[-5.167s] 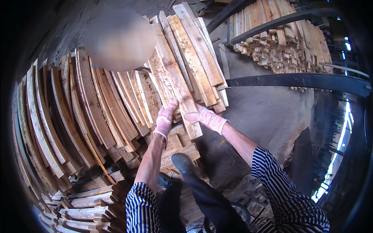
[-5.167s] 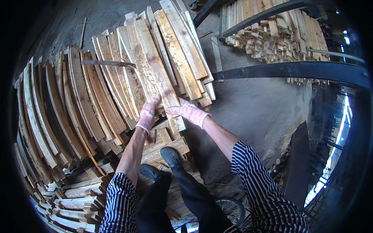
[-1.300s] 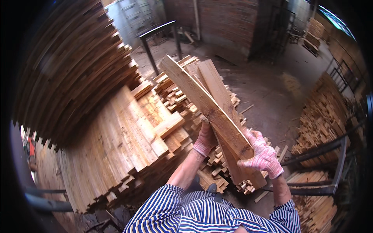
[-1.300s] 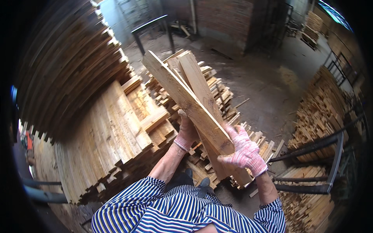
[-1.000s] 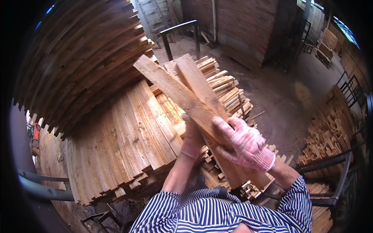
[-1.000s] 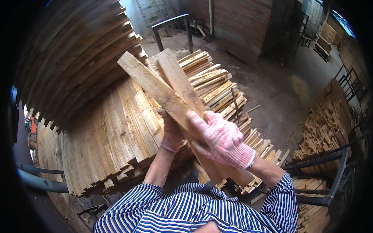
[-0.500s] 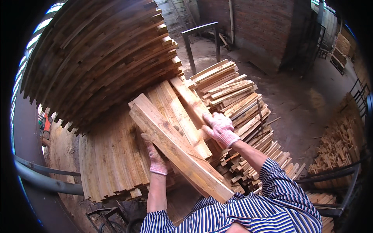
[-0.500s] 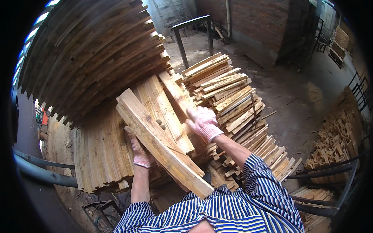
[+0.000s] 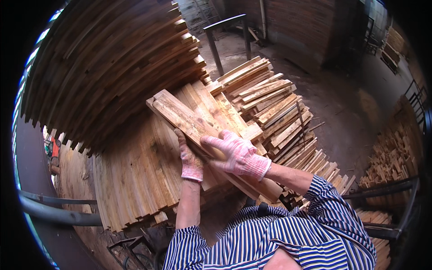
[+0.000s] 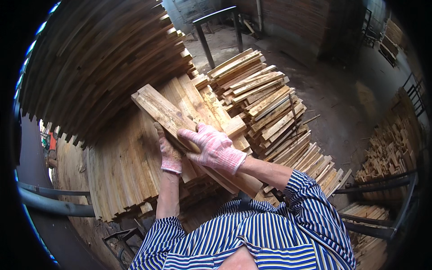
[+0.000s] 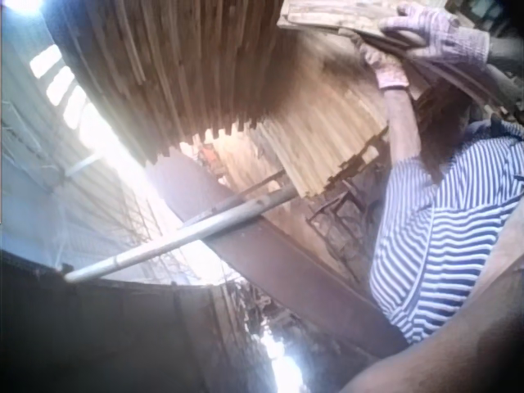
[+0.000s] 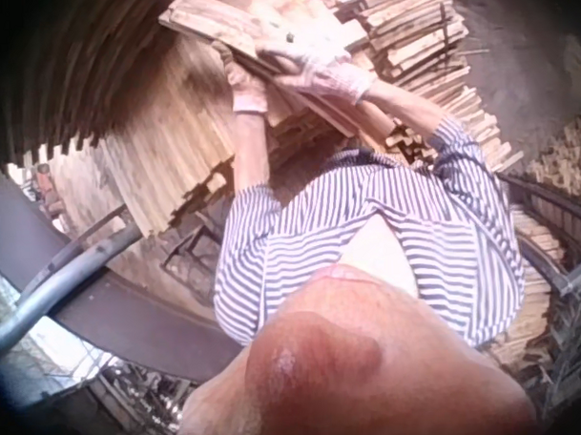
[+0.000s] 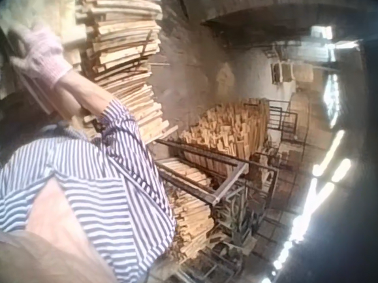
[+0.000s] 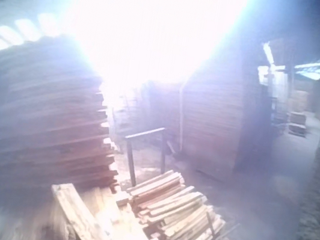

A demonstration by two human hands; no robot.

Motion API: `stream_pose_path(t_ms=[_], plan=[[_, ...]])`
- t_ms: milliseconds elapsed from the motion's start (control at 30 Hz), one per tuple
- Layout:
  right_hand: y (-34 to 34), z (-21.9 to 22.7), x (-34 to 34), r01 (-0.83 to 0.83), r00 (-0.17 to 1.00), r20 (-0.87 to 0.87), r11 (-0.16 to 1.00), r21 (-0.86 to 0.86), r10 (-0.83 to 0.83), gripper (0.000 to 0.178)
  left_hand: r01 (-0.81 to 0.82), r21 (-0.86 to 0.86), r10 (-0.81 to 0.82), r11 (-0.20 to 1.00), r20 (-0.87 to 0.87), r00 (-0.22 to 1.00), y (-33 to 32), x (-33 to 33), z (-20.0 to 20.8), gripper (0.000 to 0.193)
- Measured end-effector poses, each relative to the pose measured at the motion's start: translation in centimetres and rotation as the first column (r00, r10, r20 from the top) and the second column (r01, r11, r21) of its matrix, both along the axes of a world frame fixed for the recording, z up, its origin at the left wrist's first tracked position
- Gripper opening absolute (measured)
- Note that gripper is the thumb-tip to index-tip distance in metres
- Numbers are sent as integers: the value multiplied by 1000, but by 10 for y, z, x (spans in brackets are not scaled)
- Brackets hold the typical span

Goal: The person repeatedly picks up small wooden planks from a large pile and stacks them onto a metal rack. The person wears pink gloves and handles the wood by hand, moving pieces from the floor pile to the rack in a repetitive cycle.

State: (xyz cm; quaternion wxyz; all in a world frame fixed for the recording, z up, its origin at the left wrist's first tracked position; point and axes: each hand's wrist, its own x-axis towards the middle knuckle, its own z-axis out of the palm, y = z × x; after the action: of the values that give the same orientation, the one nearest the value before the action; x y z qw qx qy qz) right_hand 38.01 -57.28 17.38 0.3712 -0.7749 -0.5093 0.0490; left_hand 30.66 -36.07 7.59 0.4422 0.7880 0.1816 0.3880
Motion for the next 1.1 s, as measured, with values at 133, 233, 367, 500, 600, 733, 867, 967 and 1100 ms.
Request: stream_pose_path(t_ms=[133,233,367,500,600,733,867,967,1100], plan=[[-10,-7,30,128,973,-200,990,52,-115,67,277,-497,-203,822,198,959,-8,15,21,58],[24,-4,70,227,926,-261,956,-186,-271,63,673,-740,-202,21,656,728,19,9,36,75],[82,-60,147,227,971,-9,941,-250,-237,41,596,-803,-140,-3,590,795,4,22,35,68],[98,-69,181,260,965,38,933,-248,-259,24,518,-833,-188,193,487,853,0,47,31,79],[98,-65,138,211,962,212,963,-169,-174,49,548,-819,-250,171,502,828,31,43,11,84],[51,-5,56,-104,988,-116,994,-17,102,89,515,-817,-339,259,423,841,13,56,51,93],[5,22,78,55,905,-414,991,-118,-100,94,252,-903,-205,349,189,961,-48,98,68,82],[0,3,84,154,917,-388,979,131,-93,86,164,170,-143,972,-127,981,-39,117,39,70],[-1,-20,107,272,891,-386,962,30,-240,81,290,559,160,777,-621,767,-13,116,45,77]])
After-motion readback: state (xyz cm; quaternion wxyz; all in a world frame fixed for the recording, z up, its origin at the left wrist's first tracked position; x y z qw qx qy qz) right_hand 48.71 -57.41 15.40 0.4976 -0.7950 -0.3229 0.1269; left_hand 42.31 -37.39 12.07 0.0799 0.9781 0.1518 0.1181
